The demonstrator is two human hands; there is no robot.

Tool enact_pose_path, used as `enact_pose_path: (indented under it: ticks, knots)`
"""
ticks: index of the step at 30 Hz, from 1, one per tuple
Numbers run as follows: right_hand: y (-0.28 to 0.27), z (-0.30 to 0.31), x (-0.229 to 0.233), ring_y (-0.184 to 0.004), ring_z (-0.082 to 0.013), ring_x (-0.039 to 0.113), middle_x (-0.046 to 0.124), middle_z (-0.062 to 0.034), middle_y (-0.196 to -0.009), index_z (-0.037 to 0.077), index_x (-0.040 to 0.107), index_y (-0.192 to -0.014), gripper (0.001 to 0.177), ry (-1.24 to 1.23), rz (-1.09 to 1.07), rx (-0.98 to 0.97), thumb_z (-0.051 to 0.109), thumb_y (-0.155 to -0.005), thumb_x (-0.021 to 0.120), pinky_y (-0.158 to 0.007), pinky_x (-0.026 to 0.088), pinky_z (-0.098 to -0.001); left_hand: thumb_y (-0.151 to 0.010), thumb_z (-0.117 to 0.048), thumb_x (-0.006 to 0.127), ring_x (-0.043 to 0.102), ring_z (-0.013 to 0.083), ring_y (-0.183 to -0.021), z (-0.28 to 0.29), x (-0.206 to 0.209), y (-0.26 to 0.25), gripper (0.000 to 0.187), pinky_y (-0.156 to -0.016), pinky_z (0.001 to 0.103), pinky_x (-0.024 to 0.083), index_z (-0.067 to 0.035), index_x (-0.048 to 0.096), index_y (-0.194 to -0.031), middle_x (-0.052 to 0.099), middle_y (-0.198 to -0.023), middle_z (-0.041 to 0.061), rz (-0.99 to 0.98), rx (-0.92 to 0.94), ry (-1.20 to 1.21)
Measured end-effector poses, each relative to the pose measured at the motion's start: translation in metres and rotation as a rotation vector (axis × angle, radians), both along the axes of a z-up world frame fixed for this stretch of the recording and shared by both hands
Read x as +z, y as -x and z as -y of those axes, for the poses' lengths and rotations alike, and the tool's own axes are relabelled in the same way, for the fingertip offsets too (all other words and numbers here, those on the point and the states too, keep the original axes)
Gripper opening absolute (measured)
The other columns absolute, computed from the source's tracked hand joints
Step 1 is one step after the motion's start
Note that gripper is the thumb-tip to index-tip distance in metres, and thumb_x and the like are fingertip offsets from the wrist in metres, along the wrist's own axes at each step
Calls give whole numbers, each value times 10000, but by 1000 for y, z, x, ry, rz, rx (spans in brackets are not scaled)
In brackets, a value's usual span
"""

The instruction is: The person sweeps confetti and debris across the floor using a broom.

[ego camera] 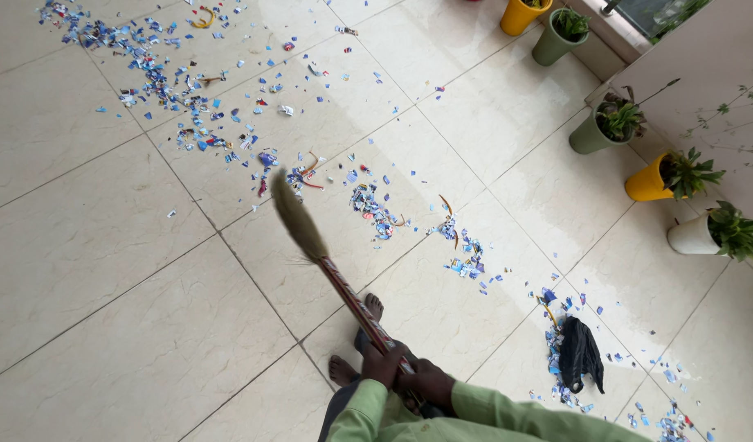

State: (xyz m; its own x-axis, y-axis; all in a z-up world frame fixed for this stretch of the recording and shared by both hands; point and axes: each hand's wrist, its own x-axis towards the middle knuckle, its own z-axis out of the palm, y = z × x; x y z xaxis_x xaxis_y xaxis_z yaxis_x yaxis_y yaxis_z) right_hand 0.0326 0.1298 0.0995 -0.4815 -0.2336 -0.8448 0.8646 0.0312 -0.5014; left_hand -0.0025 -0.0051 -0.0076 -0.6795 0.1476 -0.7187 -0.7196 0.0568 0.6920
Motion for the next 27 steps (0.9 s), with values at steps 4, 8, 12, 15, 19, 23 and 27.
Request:
enact_pose_path:
  ticks: [4, 8, 12, 15, 19, 23, 27]
  knots:
    - [57, 28, -5, -570, -158, 658, 681, -96, -754, -14, 689, -979, 230, 65, -98, 185, 161, -848, 764, -515, 552, -302, -695, -402, 907, 685, 263, -842, 40, -36, 29, 726, -742, 376, 549, 76, 596, -1144, 708, -1015, 200, -62, 107, 284]
    - [113, 48, -30, -602, -171, 688, 720, -111, -785, -50, 723, -990, 285, 19, -140, 378, 176, -838, 805, -543, 571, -312, -702, -356, 839, 743, 279, -736, 72, -51, 65, 657, -665, 392, 595, 126, 640, -1101, 751, -930, 210, 146, 351, 147]
    - [140, 44, -67, -573, -208, 696, 722, -143, -744, -66, 722, -953, 249, -4, -61, 405, 155, -854, 780, -525, 576, -335, -697, -337, 826, 727, 278, -739, 62, -57, 91, 611, -657, 395, 590, 106, 669, -1088, 746, -921, 196, 227, 368, 149]
    - [146, 25, -75, -587, -175, 695, 722, -104, -758, 3, 720, -982, 234, -26, -38, 295, 184, -840, 764, -533, 579, -325, -713, -355, 837, 730, 255, -746, 32, -74, 114, 605, -676, 384, 588, 87, 656, -1083, 748, -927, 178, 279, 196, 143]
    - [127, -19, -84, -541, -198, 661, 686, -112, -705, -45, 708, -939, 267, -90, 52, 69, 215, -877, 712, -493, 552, -352, -660, -327, 830, 730, 238, -709, -36, -81, 115, 453, -664, 394, 602, 25, 724, -924, 752, -795, 122, 132, 98, 66]
    - [106, -60, -75, -576, -173, 650, 693, -100, -723, -11, 686, -1007, 257, -156, 133, -26, 213, -881, 677, -546, 542, -319, -728, -475, 882, 683, 310, -911, -78, -68, 109, 777, -781, 401, 568, 62, 545, -1176, 652, -1072, 211, 109, -233, 253]
    - [99, -74, -73, -594, -168, 648, 685, -88, -760, -20, 646, -1020, 257, -17, 68, -68, 181, -864, 681, -555, 530, -316, -675, -427, 830, 732, 297, -899, -86, -50, 102, 735, -754, 377, 598, 65, 560, -1150, 710, -1055, 227, 42, -99, 112]
